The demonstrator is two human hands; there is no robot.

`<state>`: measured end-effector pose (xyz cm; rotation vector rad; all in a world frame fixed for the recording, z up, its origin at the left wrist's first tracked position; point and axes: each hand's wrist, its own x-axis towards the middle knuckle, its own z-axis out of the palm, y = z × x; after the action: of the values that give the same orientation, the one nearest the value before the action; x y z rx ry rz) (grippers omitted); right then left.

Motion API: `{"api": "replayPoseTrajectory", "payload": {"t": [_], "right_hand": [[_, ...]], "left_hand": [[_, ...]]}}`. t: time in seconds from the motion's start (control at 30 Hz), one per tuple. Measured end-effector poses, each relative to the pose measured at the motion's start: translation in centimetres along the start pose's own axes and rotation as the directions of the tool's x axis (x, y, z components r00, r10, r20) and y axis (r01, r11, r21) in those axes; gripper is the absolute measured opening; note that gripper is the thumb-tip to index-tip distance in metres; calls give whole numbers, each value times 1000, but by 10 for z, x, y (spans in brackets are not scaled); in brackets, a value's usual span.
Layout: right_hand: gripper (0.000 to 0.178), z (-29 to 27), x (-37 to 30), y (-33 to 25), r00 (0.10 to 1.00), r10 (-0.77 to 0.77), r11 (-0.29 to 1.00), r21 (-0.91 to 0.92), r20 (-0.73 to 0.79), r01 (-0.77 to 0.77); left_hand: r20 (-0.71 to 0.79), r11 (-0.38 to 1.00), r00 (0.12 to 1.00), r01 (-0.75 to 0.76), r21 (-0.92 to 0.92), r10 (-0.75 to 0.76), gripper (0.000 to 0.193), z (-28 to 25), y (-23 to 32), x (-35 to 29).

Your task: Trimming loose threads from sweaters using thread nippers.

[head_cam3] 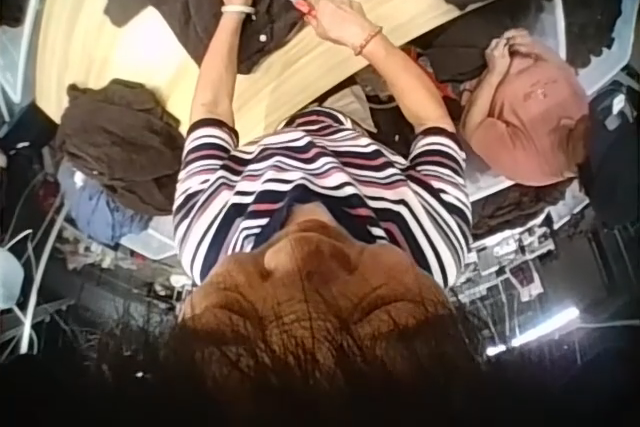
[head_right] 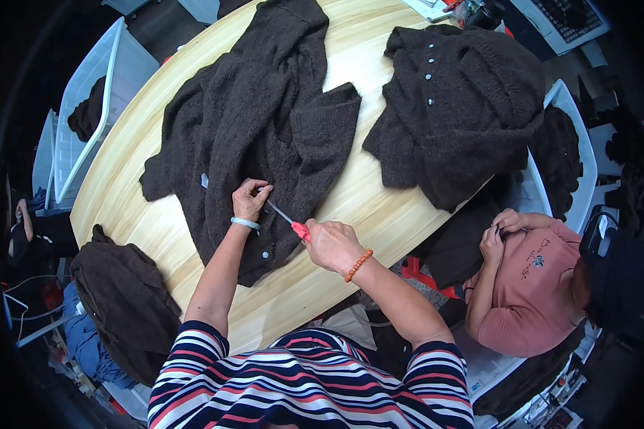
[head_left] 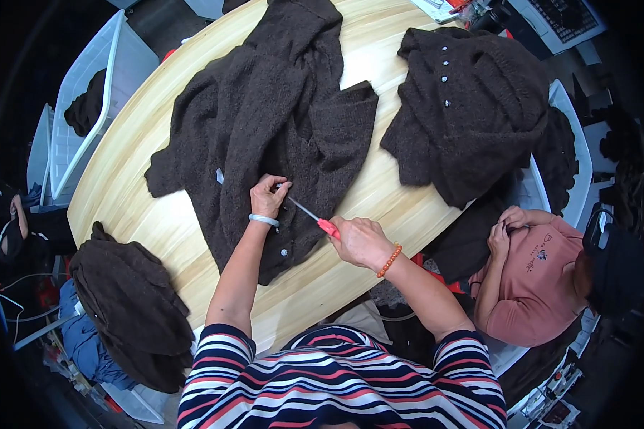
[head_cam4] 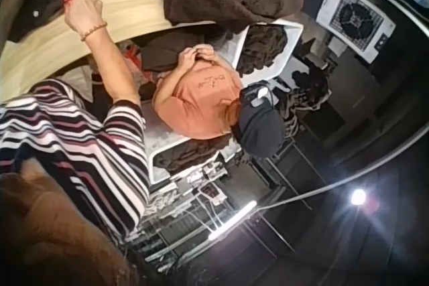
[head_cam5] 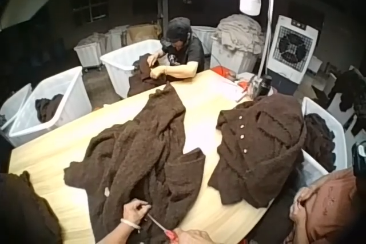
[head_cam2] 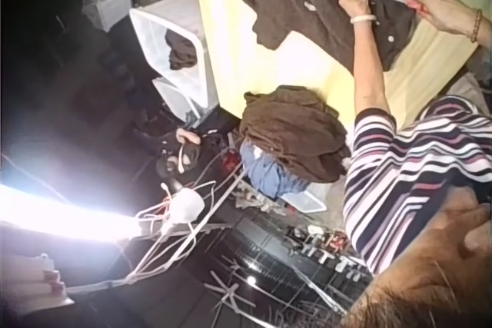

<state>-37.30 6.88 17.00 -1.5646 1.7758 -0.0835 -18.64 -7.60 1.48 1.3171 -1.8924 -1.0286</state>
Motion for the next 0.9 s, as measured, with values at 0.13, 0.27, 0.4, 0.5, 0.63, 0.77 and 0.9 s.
{"api": "replayPoseTrajectory", "payload": {"t": [0.13,0.27,0.4,0.5,0.63,0.77,0.9], "right_hand": [[27,4,-3,0,999,13,1000,13,43,-14],[22,8,-21,5,1000,10,999,43,-22,-9],[23,15,-31,7,1000,0,999,47,1,0],[23,25,-40,-1,998,-30,999,-26,52,31],[23,24,-47,-8,993,-47,996,-67,108,54],[23,24,-54,-11,990,-43,997,-50,131,50],[23,30,-66,0,996,-51,999,-15,68,52]], "left_hand": [[-24,998,998,49,-50,-51,15,-4,3,0],[51,997,998,45,-66,-42,35,-13,14,-24],[67,922,970,-244,300,235,30,-24,20,-65],[7,968,992,-124,217,125,18,-17,13,-73],[-4,987,995,-98,129,99,14,-19,2,-66],[-21,976,977,-211,52,212,19,-24,2,-77],[138,933,956,-285,218,259,56,-29,6,-124]]}}
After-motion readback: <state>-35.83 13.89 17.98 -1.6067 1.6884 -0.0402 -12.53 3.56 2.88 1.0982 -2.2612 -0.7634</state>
